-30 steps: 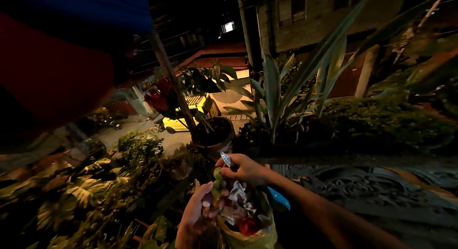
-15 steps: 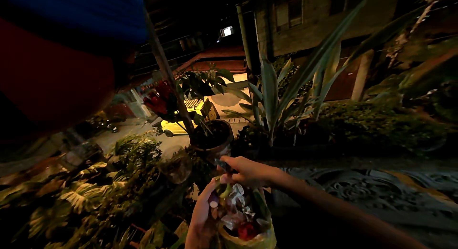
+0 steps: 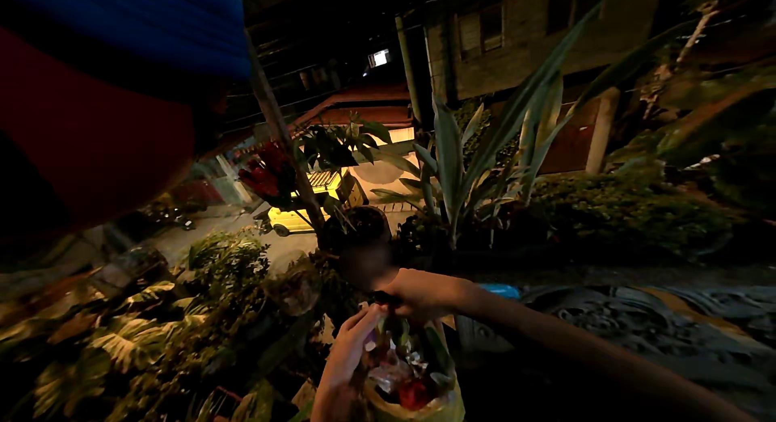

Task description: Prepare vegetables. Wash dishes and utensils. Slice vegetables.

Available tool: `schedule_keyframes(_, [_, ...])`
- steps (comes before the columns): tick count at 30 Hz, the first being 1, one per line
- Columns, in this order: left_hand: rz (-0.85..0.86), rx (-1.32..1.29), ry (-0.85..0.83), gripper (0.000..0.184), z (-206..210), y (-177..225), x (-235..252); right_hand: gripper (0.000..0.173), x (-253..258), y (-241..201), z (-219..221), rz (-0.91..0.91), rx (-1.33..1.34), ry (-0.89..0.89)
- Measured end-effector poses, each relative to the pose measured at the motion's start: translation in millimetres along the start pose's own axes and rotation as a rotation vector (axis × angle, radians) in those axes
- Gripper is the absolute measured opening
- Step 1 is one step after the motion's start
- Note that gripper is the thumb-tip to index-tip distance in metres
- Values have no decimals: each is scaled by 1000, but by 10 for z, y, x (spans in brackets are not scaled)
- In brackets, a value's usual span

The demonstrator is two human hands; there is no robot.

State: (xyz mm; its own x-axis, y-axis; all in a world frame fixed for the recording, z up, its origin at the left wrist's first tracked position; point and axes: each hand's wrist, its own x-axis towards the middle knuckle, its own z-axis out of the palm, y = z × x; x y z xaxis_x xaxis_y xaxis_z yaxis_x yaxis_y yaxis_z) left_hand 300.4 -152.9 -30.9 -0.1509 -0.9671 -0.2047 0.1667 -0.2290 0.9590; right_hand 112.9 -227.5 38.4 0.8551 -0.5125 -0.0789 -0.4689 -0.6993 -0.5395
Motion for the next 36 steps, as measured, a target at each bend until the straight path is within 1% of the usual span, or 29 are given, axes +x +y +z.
schedule_keyframes(2, [-16, -88, -9, 36, 2, -10, -17, 40, -66, -52, -9, 112, 74, 86])
schedule_keyframes(3, [-12, -152, 16, 40, 24, -4, -35, 44, -136, -110, -46, 184, 142, 119])
schedule_keyframes(4, [-8, -232, 57, 42, 54, 8, -49, 45, -224, -170, -79, 227, 201, 152])
schedule_keyframes(5, [-10, -316, 93, 43, 73, 14, -61, 42, -314, -219, -89, 244, 237, 185])
schedule_keyframes(6, [-11, -385, 125, 42, 81, 11, -66, 37, -389, -251, -67, 244, 252, 212])
schedule_keyframes(8, [-23, -436, 191, 42, 107, 0, -55, 33, -494, -288, 53, 213, 235, 232])
schedule_keyframes(10, [-12, -432, 231, 43, 155, 3, -53, 33, -519, -327, 192, 218, 158, 176])
schedule_keyframes(12, [23, -393, 262, 39, 196, -7, -47, 33, -500, -417, 260, 327, 46, 88])
schedule_keyframes(15, [62, -299, 309, 29, 242, -17, -44, 34, -459, -571, 218, 494, -67, 14])
schedule_keyframes(18, [80, -211, 309, 26, 262, -22, -43, 34, -418, -658, 165, 549, -76, -2])
schedule_keyframes(22, [105, -181, 290, 22, 263, -54, -44, 32, -356, -666, 159, 548, -103, -3])
schedule_keyframes(26, [130, -157, 298, 23, 261, -49, -66, 31, -316, -616, 218, 523, -113, 5])
schedule_keyframes(33, [134, -67, 253, 26, 204, -114, -80, 29, -233, -375, 232, 434, 18, -21])
schedule_keyframes(36, [161, -94, 248, 26, 199, -125, -72, 34, -187, -276, 212, 407, 97, -35])
